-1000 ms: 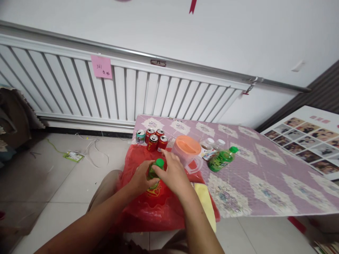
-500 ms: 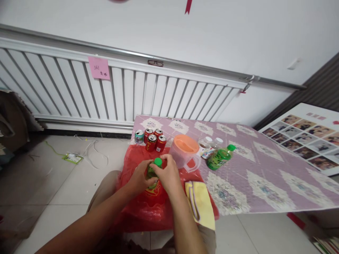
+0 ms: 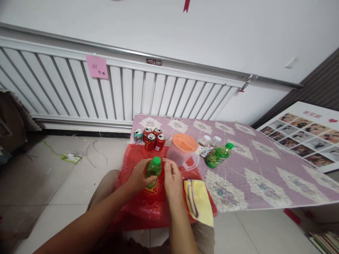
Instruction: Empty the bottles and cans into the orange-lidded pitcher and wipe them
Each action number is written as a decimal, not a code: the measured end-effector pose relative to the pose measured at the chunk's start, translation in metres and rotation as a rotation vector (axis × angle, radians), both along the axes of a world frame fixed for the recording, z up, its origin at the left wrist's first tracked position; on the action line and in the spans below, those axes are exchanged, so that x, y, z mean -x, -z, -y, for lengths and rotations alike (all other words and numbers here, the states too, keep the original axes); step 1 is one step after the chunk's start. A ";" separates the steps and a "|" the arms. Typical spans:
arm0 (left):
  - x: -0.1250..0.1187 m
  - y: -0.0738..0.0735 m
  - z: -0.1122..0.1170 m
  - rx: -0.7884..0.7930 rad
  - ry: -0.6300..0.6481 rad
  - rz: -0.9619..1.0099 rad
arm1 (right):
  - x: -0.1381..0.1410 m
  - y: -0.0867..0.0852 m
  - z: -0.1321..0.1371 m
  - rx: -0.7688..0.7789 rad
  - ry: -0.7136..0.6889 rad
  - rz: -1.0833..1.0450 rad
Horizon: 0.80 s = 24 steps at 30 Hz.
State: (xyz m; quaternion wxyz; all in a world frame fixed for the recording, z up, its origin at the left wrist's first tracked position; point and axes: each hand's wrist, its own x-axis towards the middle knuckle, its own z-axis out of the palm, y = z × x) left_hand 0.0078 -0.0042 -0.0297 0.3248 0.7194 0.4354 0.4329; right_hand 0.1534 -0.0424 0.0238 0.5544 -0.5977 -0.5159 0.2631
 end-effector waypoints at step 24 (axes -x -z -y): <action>0.004 0.001 0.000 0.006 0.029 -0.004 | 0.018 0.008 -0.011 0.051 -0.123 -0.063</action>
